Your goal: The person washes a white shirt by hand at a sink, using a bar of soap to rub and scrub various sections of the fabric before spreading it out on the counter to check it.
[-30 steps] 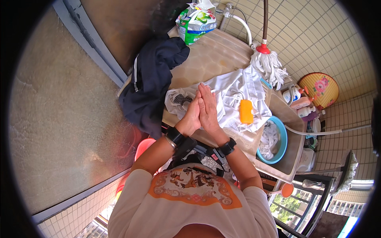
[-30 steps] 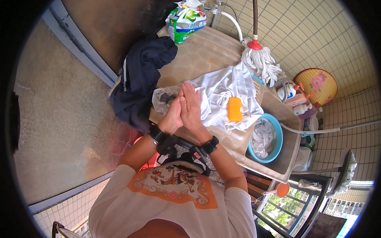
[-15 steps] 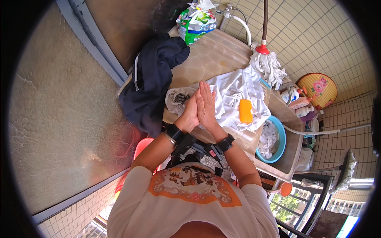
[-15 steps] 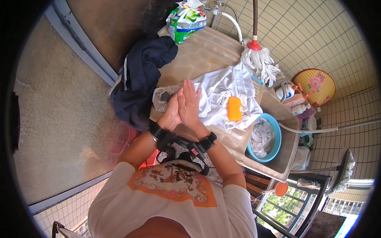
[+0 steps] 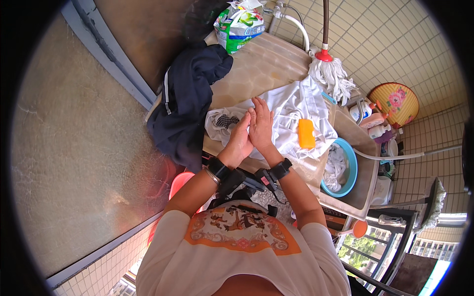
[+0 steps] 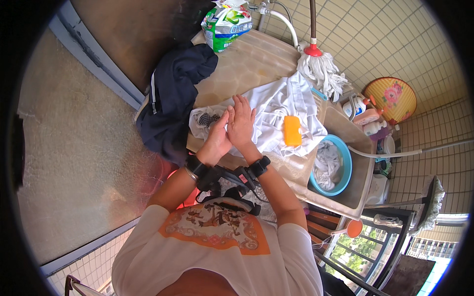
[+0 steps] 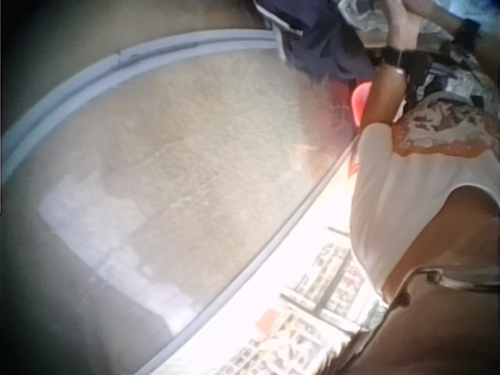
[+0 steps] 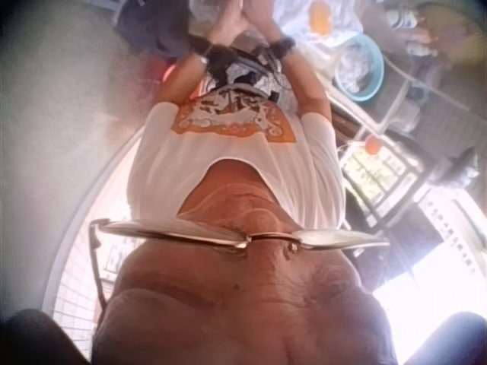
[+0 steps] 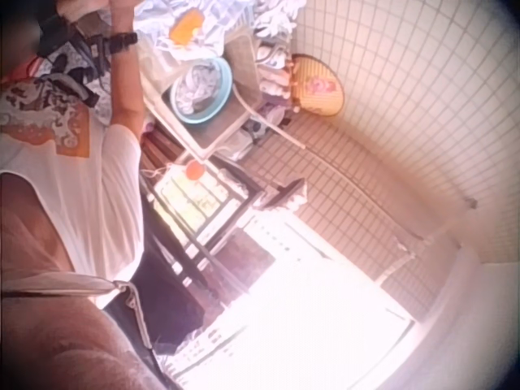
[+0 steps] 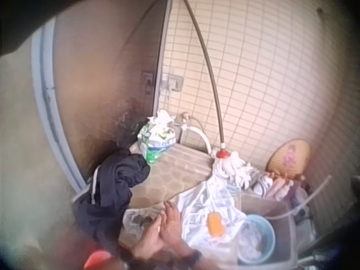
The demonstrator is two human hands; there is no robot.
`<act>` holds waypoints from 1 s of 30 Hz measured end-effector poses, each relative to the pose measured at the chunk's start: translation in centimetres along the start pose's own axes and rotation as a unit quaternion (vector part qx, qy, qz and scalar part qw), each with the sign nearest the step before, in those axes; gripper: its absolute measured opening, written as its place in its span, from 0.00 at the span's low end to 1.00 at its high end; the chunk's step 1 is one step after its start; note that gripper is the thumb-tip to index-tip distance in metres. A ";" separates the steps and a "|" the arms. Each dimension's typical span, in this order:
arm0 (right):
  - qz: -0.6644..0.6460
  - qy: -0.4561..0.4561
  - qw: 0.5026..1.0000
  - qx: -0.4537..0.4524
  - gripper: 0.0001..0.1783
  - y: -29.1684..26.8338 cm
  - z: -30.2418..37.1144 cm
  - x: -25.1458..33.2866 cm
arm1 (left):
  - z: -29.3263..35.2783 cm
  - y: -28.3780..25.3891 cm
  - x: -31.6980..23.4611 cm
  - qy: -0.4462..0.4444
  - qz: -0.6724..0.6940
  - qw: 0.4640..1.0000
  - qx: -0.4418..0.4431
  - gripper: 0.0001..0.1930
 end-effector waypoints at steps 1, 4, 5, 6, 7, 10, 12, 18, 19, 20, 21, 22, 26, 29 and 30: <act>0.000 0.001 1.000 0.000 0.23 0.0 -0.1 0.0 | -0.2 -0.4 0.1 0.000 0.000 1.000 -0.001 0.24; -0.071 0.030 0.996 0.053 0.20 0.0 -0.8 -0.3 | -1.1 -1.4 0.6 0.018 -0.002 0.999 -0.048 0.20; -0.060 0.011 0.996 0.058 0.19 -0.2 -1.0 -0.3 | -1.5 -1.6 0.7 0.031 -0.031 0.997 -0.058 0.20; -0.049 -0.007 0.997 0.065 0.18 -0.3 -1.0 0.1 | -1.8 -1.7 0.6 0.044 -0.059 0.995 -0.070 0.19; -0.049 -0.006 0.997 0.067 0.18 -0.4 -1.0 0.5 | -2.0 -1.8 0.5 0.045 -0.059 0.995 -0.072 0.19; -0.104 0.047 0.992 0.055 0.20 -0.4 -1.0 0.4 | -3.0 -2.0 0.3 0.048 -0.081 0.991 -0.093 0.19; -0.190 0.109 0.971 0.094 0.19 0.2 -1.6 -1.0 | -3.7 -2.3 0.3 0.051 -0.135 0.981 -0.128 0.19; -0.183 0.073 0.978 -0.070 0.09 -2.5 -2.4 -4.6 | -4.1 -3.6 0.2 -0.017 -0.049 0.993 -0.109 0.20; -0.141 0.016 0.983 -0.117 0.09 -3.5 -2.1 -3.3 | -3.8 -3.4 -0.3 -0.019 -0.027 0.996 -0.088 0.20; -0.143 0.016 0.983 -0.114 0.09 -4.0 -1.6 -2.1 | -3.6 -3.3 -0.7 -0.025 -0.036 0.996 -0.081 0.22; -0.175 0.016 0.981 -0.080 0.09 -4.9 -1.0 -0.7 | -3.3 -2.5 -1.1 -0.026 -0.034 0.996 -0.079 0.22; -0.208 0.016 0.977 -0.044 0.09 -5.3 -0.3 0.6 | -2.8 -1.9 -1.4 -0.026 -0.029 0.997 -0.068 0.24; -0.147 -0.001 0.989 0.014 0.10 -4.9 1.8 3.5 | -2.0 -1.8 -1.8 -0.049 -0.010 0.998 -0.046 0.27; -0.128 -0.019 0.992 0.010 0.10 -3.7 1.3 2.5 | -1.4 -1.1 -1.8 -0.062 -0.011 0.997 -0.041 0.28; -0.128 -0.020 0.991 0.010 0.10 -3.6 1.3 2.5 | -1.2 -1.0 -2.0 -0.062 -0.011 0.997 -0.040 0.28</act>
Point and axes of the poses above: each hand's wrist, its own z-axis away from the middle knuckle, its own y-axis out of the palm, x = y × z, the point moved 3 cm from there along -z, towards the middle knuckle, and after that the axes turned 5 degrees about y, right-handed, at the moved point
